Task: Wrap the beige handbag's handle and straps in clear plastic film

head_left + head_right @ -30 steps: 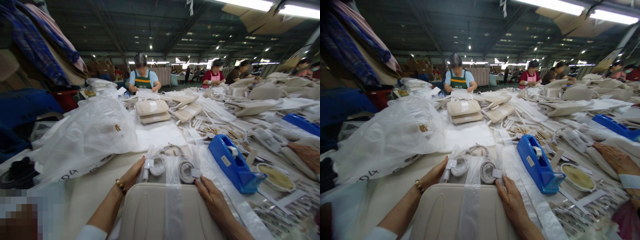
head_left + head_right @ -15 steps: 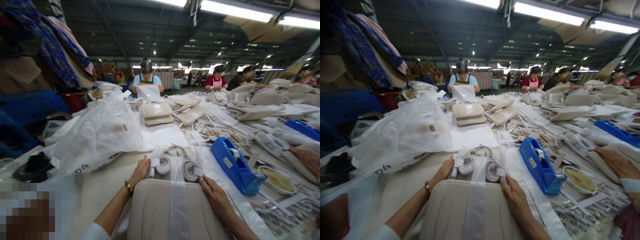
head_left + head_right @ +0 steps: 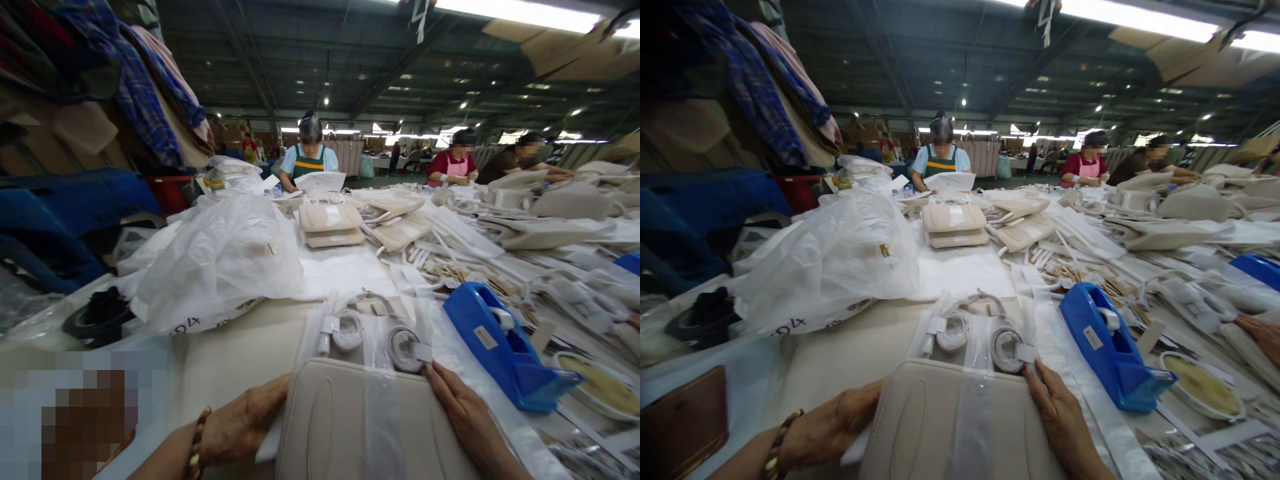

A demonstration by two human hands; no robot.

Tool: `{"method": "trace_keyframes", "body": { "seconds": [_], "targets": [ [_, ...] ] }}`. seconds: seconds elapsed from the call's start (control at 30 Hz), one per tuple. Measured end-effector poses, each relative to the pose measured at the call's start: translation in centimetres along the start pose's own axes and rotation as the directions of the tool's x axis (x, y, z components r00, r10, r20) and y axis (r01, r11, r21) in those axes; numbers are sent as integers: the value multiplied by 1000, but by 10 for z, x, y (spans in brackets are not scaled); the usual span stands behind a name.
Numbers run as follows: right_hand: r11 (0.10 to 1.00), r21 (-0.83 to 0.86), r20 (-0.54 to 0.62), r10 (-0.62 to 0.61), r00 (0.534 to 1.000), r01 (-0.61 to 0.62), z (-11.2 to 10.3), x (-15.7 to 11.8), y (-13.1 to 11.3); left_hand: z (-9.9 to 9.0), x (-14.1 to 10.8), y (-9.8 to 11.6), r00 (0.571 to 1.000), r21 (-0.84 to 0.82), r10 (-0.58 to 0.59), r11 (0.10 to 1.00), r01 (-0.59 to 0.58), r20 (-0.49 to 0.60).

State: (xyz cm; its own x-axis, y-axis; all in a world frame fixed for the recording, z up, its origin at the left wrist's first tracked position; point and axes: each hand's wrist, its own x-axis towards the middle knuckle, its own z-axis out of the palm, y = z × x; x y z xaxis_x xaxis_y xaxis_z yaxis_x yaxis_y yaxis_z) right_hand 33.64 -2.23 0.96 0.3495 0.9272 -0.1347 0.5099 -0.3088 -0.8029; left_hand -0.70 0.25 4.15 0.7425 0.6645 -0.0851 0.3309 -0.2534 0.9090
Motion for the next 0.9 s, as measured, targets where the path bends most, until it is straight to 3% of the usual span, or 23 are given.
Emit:
{"method": "trace_keyframes", "body": {
  "seconds": [0.1, 0.17, 0.3, 0.43, 0.53, 0.73, 0.8, 0.87, 0.9],
  "targets": [
    [1000, -16, 25, 15, 1000, -15, -1, -3, -8, -6, 1, -7, 995, -85, 31, 996, -22, 100],
    [1000, -16, 36, 18, 999, -17, -1, -3, -10, -8, 4, -11, 995, -159, 35, 987, -20, 92],
    [1000, -21, 46, 3, 999, -2, -1, -2, -8, 0, 11, -12, 990, -218, -43, 976, 13, -136],
    [1000, -15, 45, -12, 999, 12, -1, -2, -7, 16, 22, -6, 910, -219, -213, 966, 140, -356],
    [1000, -8, 40, -2, 999, 2, -1, -2, -8, 24, 29, 1, 840, -246, -321, 941, 232, -438],
    [998, 4, 38, -58, 998, 58, -1, -1, -2, 32, 15, 8, 841, -403, -408, 879, 256, -355],
    [996, 20, 23, -91, 996, 91, 0, 0, 2, 36, 7, 3, 760, -445, -475, 852, 274, -443],
    [993, 30, 6, -117, 993, 116, 2, 0, 5, 41, 3, -1, 635, -519, -546, 816, 254, -547],
    [991, 33, 1, -131, 991, 131, 2, 0, 6, 43, 4, -1, 604, -552, -565, 800, 234, -562]
  ]
}}
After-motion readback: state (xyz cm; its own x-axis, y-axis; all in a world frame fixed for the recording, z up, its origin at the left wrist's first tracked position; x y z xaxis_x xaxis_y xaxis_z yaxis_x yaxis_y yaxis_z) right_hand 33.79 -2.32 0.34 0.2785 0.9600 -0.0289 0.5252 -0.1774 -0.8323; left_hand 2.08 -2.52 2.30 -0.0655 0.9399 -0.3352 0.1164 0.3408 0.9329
